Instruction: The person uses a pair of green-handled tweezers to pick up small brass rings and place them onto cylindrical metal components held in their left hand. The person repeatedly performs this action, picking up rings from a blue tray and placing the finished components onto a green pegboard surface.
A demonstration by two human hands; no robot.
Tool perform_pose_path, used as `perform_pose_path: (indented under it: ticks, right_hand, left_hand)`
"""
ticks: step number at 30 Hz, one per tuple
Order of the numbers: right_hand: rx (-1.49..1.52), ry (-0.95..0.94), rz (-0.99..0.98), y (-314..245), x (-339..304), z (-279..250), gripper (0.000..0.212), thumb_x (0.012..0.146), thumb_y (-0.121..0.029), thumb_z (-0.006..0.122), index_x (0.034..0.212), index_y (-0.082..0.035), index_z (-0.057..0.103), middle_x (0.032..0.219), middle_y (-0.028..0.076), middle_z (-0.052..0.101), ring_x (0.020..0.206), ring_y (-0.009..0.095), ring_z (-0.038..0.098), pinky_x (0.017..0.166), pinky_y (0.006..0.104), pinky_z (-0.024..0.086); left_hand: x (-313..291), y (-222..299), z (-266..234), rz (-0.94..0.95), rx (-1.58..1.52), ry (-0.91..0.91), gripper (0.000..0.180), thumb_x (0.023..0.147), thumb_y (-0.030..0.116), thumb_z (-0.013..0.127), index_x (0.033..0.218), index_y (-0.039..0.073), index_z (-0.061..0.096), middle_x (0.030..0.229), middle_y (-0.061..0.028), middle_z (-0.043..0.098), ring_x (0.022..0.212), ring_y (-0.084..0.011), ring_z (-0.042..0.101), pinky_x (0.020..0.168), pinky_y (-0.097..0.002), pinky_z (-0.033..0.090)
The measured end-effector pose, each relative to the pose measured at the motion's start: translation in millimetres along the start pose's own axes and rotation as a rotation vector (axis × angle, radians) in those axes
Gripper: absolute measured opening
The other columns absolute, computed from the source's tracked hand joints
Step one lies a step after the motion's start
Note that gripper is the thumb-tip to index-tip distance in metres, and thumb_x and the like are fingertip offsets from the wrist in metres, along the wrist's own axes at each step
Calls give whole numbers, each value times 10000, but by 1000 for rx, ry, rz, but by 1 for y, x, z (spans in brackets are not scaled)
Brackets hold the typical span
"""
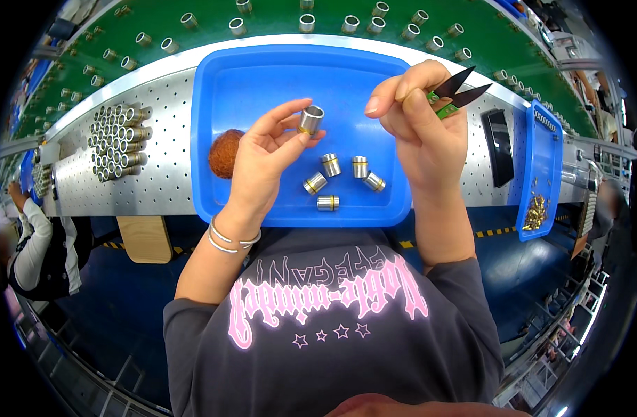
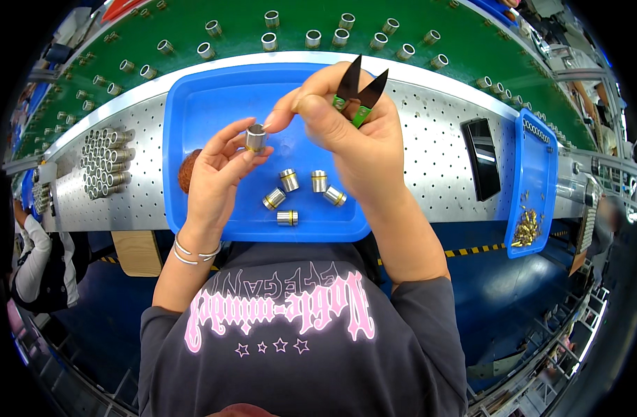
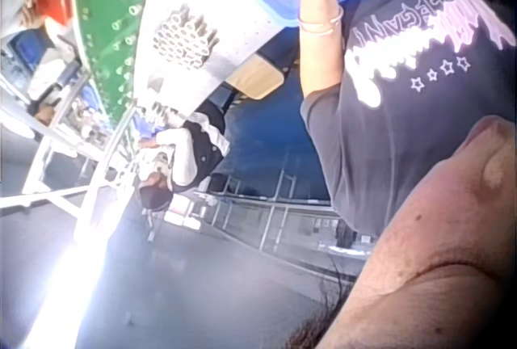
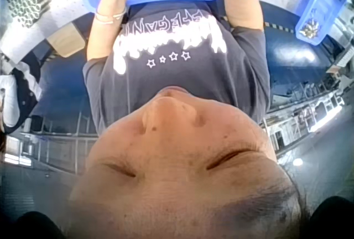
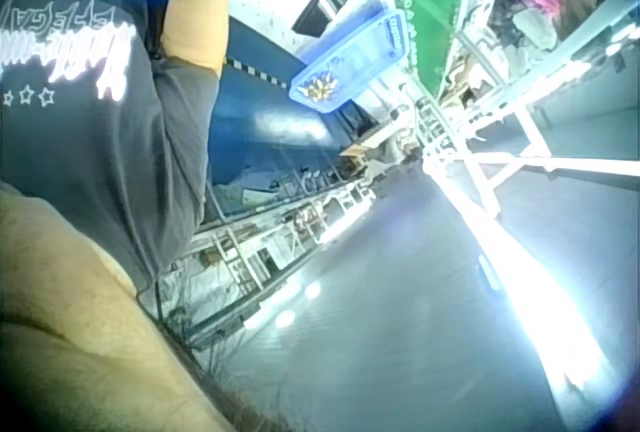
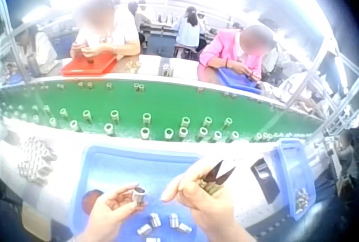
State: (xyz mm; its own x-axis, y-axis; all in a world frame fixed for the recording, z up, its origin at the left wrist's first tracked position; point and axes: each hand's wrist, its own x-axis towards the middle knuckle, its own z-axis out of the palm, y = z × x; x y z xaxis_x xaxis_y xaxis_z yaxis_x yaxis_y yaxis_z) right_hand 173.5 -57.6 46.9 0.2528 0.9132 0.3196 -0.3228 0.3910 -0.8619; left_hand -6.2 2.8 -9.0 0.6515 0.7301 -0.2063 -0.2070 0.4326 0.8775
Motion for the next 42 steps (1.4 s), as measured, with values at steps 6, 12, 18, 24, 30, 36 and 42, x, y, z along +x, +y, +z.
perform_pose_path:
  ticks: [6,12,18,24,30,36,42]
  right_hand:
    - [-139,35,-25,-5,8,7,170,890,-179,567,967,-28,564,870,105,662,560,-4,397,496,145,306]
    - [-460,37,111,18,-7,-4,253,865,-190,605,1061,-30,594,865,29,612,680,37,487,591,176,394]
    - [-1033,-54,-14,32,-20,4,200,764,-208,691,897,-61,672,837,93,677,718,244,649,609,295,499]
    - [-1045,-29,-12,34,-21,2,179,768,-217,686,865,-67,683,822,84,681,700,232,653,591,288,497]
    - [-1024,-17,0,33,-22,1,160,769,-205,681,850,-68,686,810,85,682,690,231,653,569,285,495]
    - [-1024,-20,-2,33,-22,0,143,766,-188,680,840,-67,687,801,87,681,685,229,654,566,283,496]
    - [-981,6,-7,36,-23,-2,158,764,-186,685,867,-66,674,805,85,676,672,215,651,563,266,488]
  left_hand:
    - [-3,1,4,38,76,-15,384,854,32,568,1232,6,504,1059,-108,593,971,-196,610,860,-287,477]
    - [-1,7,2,-23,-77,118,425,868,67,580,1273,22,461,1054,-109,592,978,-194,604,864,-288,483]
    - [0,6,1,-4,-127,119,450,855,83,611,1274,30,456,1065,-110,583,967,-190,602,857,-288,482]
    - [-2,8,3,5,-90,108,450,838,80,631,1254,26,470,1072,-110,578,965,-194,600,857,-292,476]
    - [-2,7,4,8,-88,100,448,829,78,642,1245,25,482,1069,-111,581,961,-194,601,854,-291,477]
    - [-2,7,6,10,-87,99,450,826,82,649,1241,24,487,1072,-112,582,960,-195,602,851,-291,478]
    - [-1,9,8,6,-91,88,424,848,74,609,1249,21,480,1073,-115,583,957,-197,605,857,-292,479]
